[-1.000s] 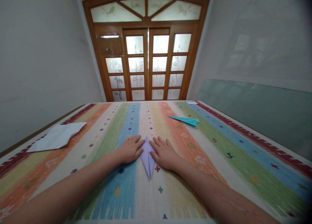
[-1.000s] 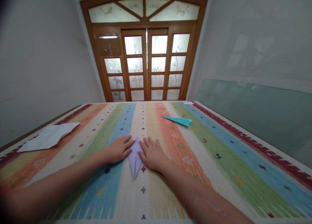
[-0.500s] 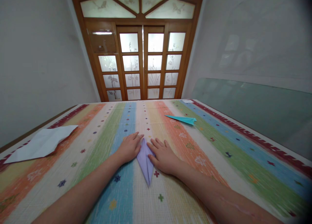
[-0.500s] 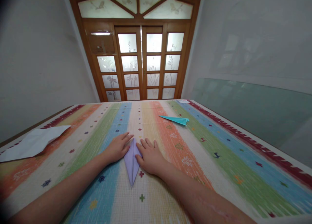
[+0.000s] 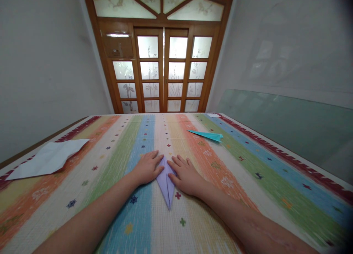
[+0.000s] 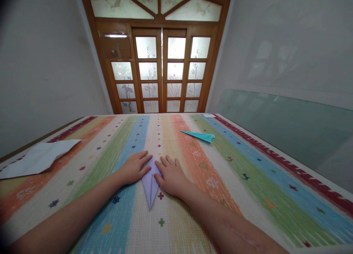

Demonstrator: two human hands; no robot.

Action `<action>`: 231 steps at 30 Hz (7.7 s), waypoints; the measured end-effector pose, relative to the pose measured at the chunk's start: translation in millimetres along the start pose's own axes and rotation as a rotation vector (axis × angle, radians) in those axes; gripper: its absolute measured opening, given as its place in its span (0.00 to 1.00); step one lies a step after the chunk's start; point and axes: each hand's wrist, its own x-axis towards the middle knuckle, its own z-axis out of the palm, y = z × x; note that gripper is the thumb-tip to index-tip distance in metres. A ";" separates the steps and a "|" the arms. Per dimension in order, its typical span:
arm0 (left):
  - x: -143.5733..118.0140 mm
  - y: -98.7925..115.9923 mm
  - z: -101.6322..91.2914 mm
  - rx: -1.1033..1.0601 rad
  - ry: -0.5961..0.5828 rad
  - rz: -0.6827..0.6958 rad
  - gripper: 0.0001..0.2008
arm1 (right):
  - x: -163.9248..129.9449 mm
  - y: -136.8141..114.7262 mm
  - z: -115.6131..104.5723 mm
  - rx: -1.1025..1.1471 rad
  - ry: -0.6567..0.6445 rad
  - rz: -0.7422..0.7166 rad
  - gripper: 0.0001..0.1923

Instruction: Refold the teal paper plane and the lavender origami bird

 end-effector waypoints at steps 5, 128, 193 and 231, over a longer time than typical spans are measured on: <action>-4.0 2.0 -1.7 -0.052 0.026 0.052 0.33 | -0.3 1.0 -2.5 0.013 0.042 0.034 0.32; 12.3 -16.0 -10.6 -1.363 0.408 -0.463 0.20 | 7.0 4.8 -6.4 0.800 0.263 0.030 0.31; -9.3 12.0 -13.7 -0.305 0.109 0.187 0.06 | 2.4 5.1 -4.9 0.237 0.265 -0.098 0.17; -16.0 28.5 -40.2 -0.123 -0.068 0.471 0.23 | -2.7 -0.9 -16.1 0.111 0.174 -0.308 0.08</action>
